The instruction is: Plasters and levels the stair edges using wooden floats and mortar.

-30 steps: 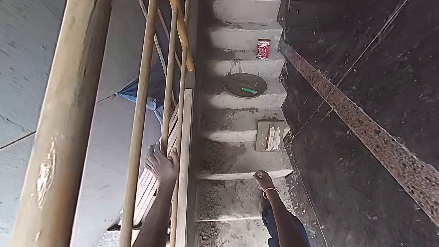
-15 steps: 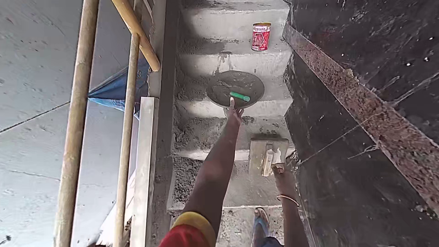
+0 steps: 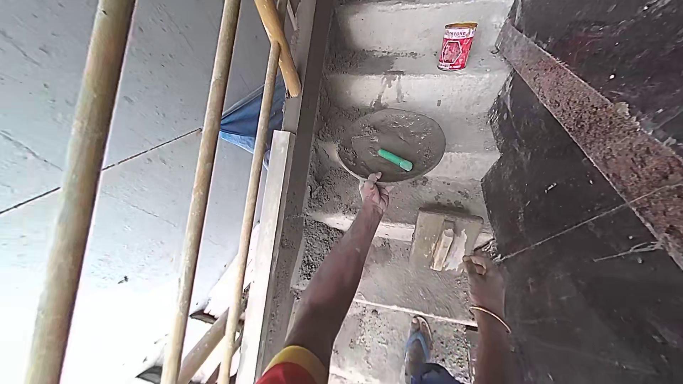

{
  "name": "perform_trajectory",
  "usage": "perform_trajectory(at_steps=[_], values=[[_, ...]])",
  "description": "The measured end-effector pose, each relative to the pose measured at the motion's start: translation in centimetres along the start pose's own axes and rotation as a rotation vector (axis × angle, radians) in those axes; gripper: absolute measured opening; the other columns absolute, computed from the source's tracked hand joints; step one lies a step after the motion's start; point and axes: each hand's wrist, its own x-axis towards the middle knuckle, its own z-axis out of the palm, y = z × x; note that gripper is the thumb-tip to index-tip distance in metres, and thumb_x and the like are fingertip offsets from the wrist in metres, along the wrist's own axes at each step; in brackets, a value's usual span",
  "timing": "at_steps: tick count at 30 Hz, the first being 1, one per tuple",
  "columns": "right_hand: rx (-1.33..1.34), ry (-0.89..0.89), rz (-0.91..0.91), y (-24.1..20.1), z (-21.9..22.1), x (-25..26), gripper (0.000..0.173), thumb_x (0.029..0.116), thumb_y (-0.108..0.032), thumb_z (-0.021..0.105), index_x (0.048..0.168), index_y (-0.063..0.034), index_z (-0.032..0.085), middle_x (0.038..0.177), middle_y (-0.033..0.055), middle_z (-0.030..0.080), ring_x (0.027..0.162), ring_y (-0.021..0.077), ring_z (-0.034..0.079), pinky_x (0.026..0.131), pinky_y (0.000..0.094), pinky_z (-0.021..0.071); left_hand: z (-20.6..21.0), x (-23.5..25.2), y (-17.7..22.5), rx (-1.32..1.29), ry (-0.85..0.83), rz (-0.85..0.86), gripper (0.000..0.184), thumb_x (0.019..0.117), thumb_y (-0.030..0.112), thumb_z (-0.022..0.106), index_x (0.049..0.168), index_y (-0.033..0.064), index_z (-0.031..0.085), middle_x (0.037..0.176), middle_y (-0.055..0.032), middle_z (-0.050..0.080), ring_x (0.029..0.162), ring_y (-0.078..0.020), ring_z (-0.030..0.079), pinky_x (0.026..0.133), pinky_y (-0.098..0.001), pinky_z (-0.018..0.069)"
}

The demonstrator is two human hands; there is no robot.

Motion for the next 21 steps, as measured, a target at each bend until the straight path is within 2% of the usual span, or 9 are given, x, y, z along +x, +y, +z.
perform_trajectory(at_steps=[3,6,8,10,12,13,15,17,21], values=[[0.052,0.057,-0.11,-0.1,-0.1,-2.6,0.02,0.1017,-0.014,0.065,0.105,0.0051,0.069,0.083,0.016,0.066,0.074,0.022,0.061,0.076,0.0467,0.0515,-3.9,-5.2,3.3,0.033,-0.008,0.012,0.034,0.0962,0.001,0.053,0.128,0.013,0.05,0.108,-0.0153,0.064,0.089,-0.0307,0.067,0.071,-0.0501,0.058],[0.107,0.083,-0.256,-0.2,0.1,-5.9,0.023,0.1019,-0.015,0.062,0.098,0.0066,0.066,0.077,0.0071,0.06,0.068,0.0067,0.054,0.068,0.0287,0.0495,-9.0,-11.5,6.1,0.033,0.04,0.017,0.024,0.0956,-0.001,0.054,0.118,0.0088,0.055,0.1,-0.0137,0.068,0.085,-0.0277,0.069,0.073,-0.047,0.0595],[0.129,0.066,-0.319,-0.8,0.3,-8.2,0.021,0.1014,-0.013,0.061,0.098,0.0069,0.065,0.076,0.0039,0.059,0.066,-0.0008,0.053,0.065,0.019,0.0479,-12.3,-15.7,7.5,0.051,0.051,0.003,0.029,0.0961,-0.003,0.051,0.122,0.01,0.052,0.101,-0.0125,0.068,0.086,-0.0259,0.07,0.074,-0.0448,0.06],[0.123,0.01,-0.367,-1.2,0.6,-11.0,0.019,0.1004,-0.012,0.062,0.099,0.0064,0.066,0.075,0.0023,0.059,0.062,-0.0042,0.051,0.061,0.0147,0.0455,-15.9,-19.7,8.4,0.071,0.119,-0.02,0.031,0.0942,-0.006,0.051,0.122,0.0072,0.05,0.1,-0.014,0.067,0.086,-0.0263,0.07,0.075,-0.045,0.0603],[0.058,-0.065,-0.416,-1.7,1.3,-13.5,0.019,0.0994,-0.014,0.062,0.104,0.0045,0.067,0.076,0.0042,0.061,0.062,-0.0008,0.051,0.061,0.0183,0.0457,-19.8,-23.2,9.1,0.088,0.152,-0.041,0.037,0.0896,-0.008,0.053,0.124,0.0037,0.047,0.103,-0.0156,0.065,0.089,-0.0268,0.068,0.079,-0.0464,0.0593],[0.001,-0.112,-0.433,-1.7,1.7,-14.7,0.021,0.0996,-0.016,0.062,0.107,0.0029,0.069,0.08,0.0071,0.065,0.065,0.0039,0.055,0.064,0.0239,0.0487,-21.8,-25.0,9.3,0.095,0.171,-0.051,0.04,0.0875,-0.008,0.054,0.125,0.003,0.045,0.103,-0.0161,0.066,0.09,-0.0271,0.069,0.079,-0.0471,0.06],[-0.114,-0.208,-0.473,-1.5,2.9,-16.8,0.025,0.0991,-0.021,0.059,0.109,-0.0021,0.073,0.09,0.012,0.072,0.078,0.017,0.066,0.073,0.0391,0.0551,-25.7,-28.3,9.5,0.106,0.204,-0.083,0.042,0.0865,-0.008,0.055,0.125,0.003,0.044,0.103,-0.0159,0.067,0.089,-0.0274,0.07,0.078,-0.0474,0.0606],[-0.257,-0.343,-0.481,-1.5,4.4,-19.0,0.026,0.1009,-0.023,0.059,0.112,-0.007,0.075,0.102,0.0136,0.075,0.094,0.0276,0.07,0.087,0.0495,0.0565,-29.3,-31.0,9.1,0.118,0.225,-0.126,0.046,0.0833,-0.007,0.058,0.126,0.0028,0.044,0.103,-0.0167,0.068,0.089,-0.0283,0.071,0.078,-0.0484,0.0607],[-0.667,-0.666,-0.361,0.5,9.9,-23.3,0.035,0.103,-0.038,0.057,0.125,-0.0146,0.071,0.113,0.0085,0.075,0.108,0.0269,0.071,0.099,0.0521,0.0533,-35.6,-34.8,7.6,0.123,0.279,-0.204,0.062,0.0759,-0.003,0.067,0.131,0.0033,0.041,0.106,-0.0183,0.068,0.091,-0.0306,0.071,0.078,-0.0514,0.0607]])
